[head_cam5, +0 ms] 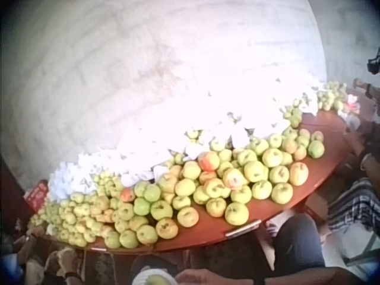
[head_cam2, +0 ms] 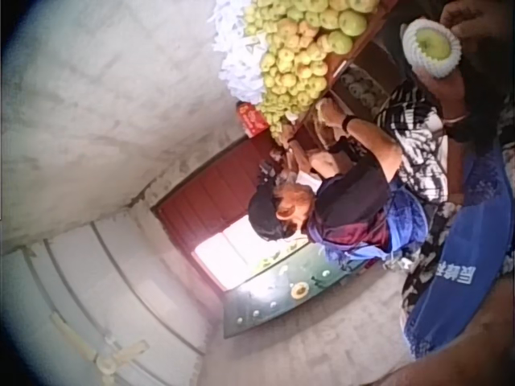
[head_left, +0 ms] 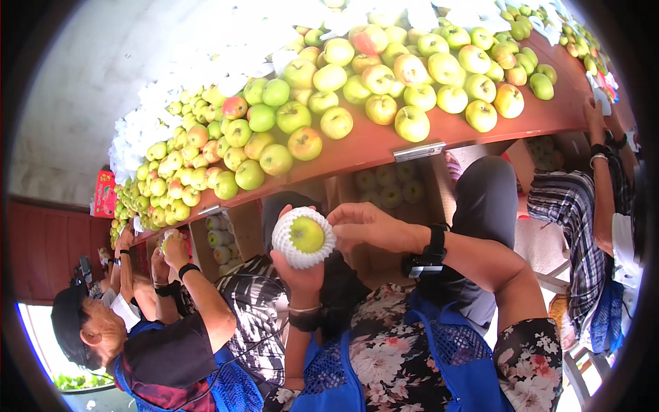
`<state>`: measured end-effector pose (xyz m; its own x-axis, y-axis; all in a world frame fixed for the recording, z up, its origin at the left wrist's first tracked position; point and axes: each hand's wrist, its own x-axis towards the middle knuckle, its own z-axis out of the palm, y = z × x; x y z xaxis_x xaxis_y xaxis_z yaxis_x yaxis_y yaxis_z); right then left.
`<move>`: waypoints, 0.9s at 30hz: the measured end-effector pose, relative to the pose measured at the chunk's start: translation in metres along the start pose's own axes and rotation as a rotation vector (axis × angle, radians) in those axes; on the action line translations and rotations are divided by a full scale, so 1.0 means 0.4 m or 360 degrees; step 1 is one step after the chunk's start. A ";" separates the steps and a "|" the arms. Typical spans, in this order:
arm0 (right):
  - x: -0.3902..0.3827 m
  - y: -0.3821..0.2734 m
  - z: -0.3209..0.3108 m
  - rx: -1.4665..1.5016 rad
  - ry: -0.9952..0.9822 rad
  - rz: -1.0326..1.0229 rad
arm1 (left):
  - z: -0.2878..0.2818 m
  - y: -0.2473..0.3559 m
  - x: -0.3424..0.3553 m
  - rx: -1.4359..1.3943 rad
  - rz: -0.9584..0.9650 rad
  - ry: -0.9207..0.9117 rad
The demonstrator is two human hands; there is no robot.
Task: Packing harvested apples into protective foam sleeves and cardboard boxes.
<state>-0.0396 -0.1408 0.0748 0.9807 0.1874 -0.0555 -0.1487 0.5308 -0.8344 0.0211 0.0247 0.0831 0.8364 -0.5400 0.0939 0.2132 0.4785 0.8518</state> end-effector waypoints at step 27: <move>0.001 -0.001 0.000 -0.0677 0.0326 -0.0416 | 0.018 -0.036 -0.009 -0.0532 -0.0303 0.0286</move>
<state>-0.0392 -0.1408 0.0751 0.9892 -0.0937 0.1131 0.1262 0.1485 -0.9808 0.0114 0.0149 0.0741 0.8347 -0.5252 -0.1655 0.4998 0.5962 0.6283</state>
